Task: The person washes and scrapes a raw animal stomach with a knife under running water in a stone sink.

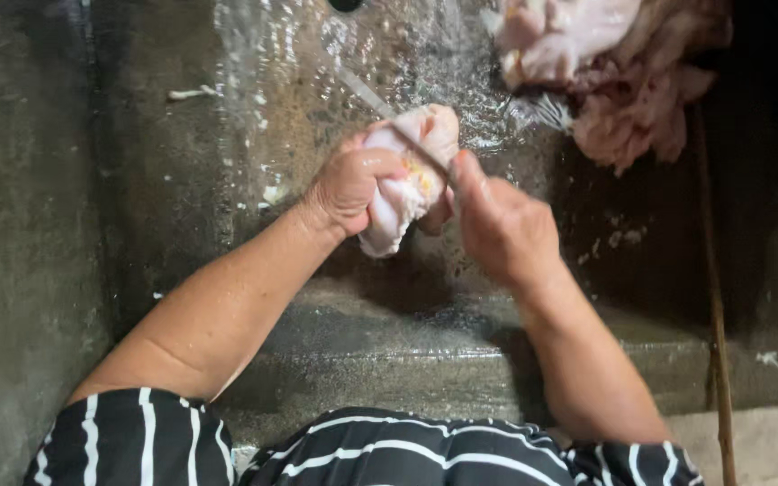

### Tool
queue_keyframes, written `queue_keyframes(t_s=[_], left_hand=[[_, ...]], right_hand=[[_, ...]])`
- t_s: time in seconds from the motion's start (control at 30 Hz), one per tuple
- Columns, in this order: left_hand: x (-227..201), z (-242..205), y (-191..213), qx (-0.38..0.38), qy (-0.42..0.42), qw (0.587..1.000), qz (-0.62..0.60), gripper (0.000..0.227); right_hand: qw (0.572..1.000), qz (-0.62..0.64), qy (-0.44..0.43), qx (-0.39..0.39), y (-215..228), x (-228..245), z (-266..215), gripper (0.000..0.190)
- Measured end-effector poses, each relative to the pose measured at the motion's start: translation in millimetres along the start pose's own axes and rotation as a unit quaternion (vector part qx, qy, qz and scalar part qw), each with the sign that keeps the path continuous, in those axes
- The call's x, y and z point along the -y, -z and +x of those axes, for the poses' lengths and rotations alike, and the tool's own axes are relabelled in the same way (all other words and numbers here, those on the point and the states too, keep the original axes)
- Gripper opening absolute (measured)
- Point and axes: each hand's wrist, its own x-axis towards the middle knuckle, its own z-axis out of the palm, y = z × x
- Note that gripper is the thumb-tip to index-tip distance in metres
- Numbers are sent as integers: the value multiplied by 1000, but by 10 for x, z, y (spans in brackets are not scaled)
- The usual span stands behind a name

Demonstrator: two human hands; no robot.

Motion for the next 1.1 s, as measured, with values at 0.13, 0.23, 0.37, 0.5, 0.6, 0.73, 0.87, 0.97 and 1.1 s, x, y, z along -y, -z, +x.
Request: queue_keyframes(t_s=[0.13,0.23,0.37,0.5,0.6,0.73,0.87,0.97,1.1], left_hand=[[-2,53,14,-22,12,1000,-16,49],[107,70,140,-19,2,998,-59,42],[203,199,238,-25,-32,999,-25,50],[177,246,219,-68,-17,996,-60,57],[186,155,216,-46,-23,997,-64,59],[107,143,142,-4,-21,999,-26,65],[114,145,158,7,-6,1000,-30,69],[199,122,186,-5,13,999,-35,63],[99,203,173,-15,0,998,-56,61]], right_hand=[[998,-56,-35,-11,60,-81,102,51],[999,-10,9,-37,16,-105,93,52],[996,-75,-43,29,-3,-110,23,50],[997,-67,-3,-40,5,-144,86,49],[999,-11,34,10,-44,-110,32,50],[996,-60,-53,40,-12,-84,63,52],[1000,-26,5,-10,-31,-18,88,52],[996,-48,-50,57,-15,36,15,45],[996,-71,-44,7,2,-6,143,48]])
